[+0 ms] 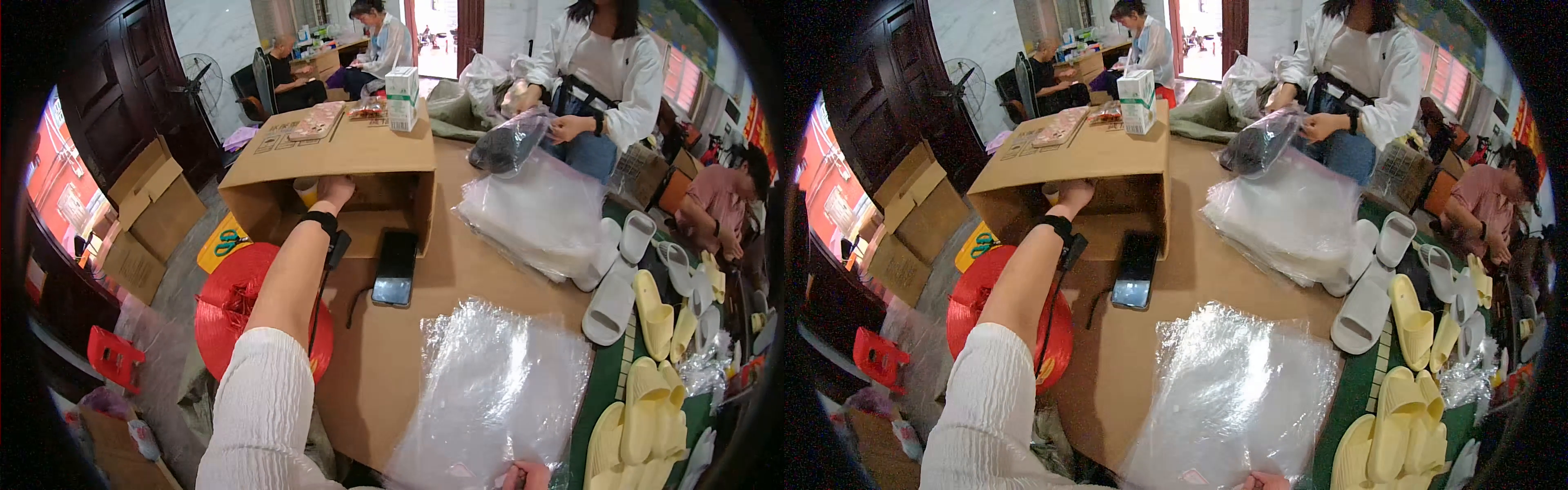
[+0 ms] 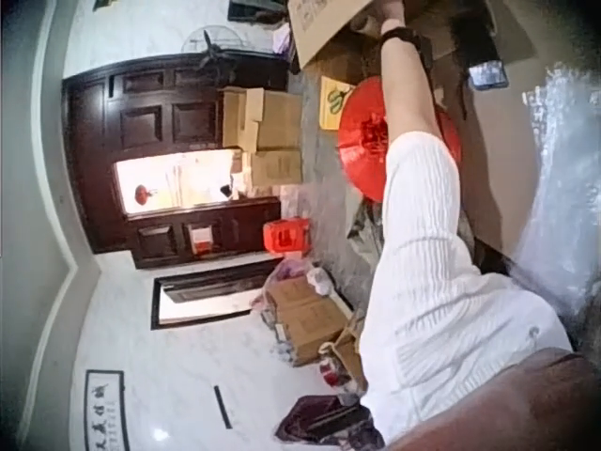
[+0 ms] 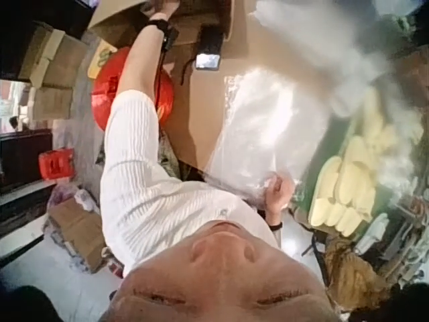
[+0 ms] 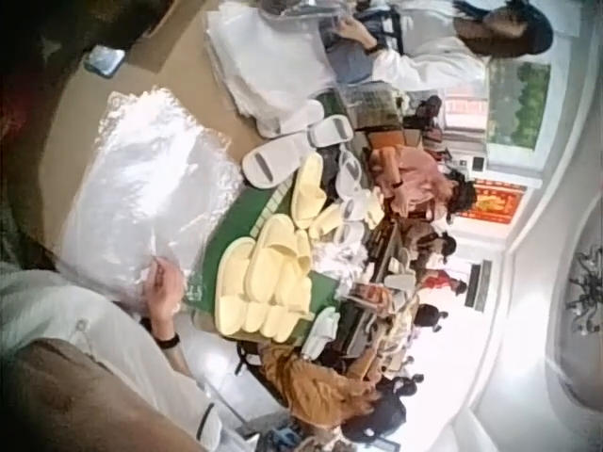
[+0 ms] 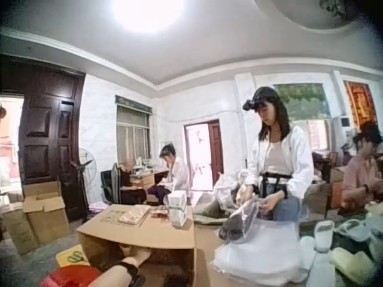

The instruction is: Packing pairs of sandals into plastic bags in a shoe manufacturing environment.

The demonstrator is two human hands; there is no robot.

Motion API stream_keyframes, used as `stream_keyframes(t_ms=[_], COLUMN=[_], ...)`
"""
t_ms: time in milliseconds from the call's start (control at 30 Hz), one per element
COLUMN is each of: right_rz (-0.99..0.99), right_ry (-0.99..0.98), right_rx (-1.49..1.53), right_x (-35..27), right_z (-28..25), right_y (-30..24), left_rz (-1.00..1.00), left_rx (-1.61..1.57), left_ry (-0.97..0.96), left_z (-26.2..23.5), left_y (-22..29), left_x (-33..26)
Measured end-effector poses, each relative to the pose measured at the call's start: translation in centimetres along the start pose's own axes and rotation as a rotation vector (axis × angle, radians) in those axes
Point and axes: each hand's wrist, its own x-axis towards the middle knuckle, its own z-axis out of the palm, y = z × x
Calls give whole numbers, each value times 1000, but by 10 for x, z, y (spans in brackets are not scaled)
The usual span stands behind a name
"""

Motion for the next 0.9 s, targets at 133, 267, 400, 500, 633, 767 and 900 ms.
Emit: stream_keyframes(t_ms=[133,267,400,500,633,767,900], right_rz=[-11,-3,-17,65,21,68,44], right_ry=[62,61,90,31,-22,34,17], right_rx=[-76,-17,-108,-91,-38,-107,-73], right_x=[-2,-3,-8,-4,2,4,6], right_z=[-6,-1,0,-3,-5,0,1], right_y=[-10,-5,1,-3,-8,-3,-5], left_rz=[117,53,147,78,11,49,40], left_rx=[2,-61,357,323,177,-116,-293], left_ry=[-337,-352,-432,-589,-621,-712,-836], left_z=[-5,16,39,66,124,155,120], left_y=[16,11,37,57,-17,50,27], left_x=[-21,-35,-33,-28,6,-3,5])
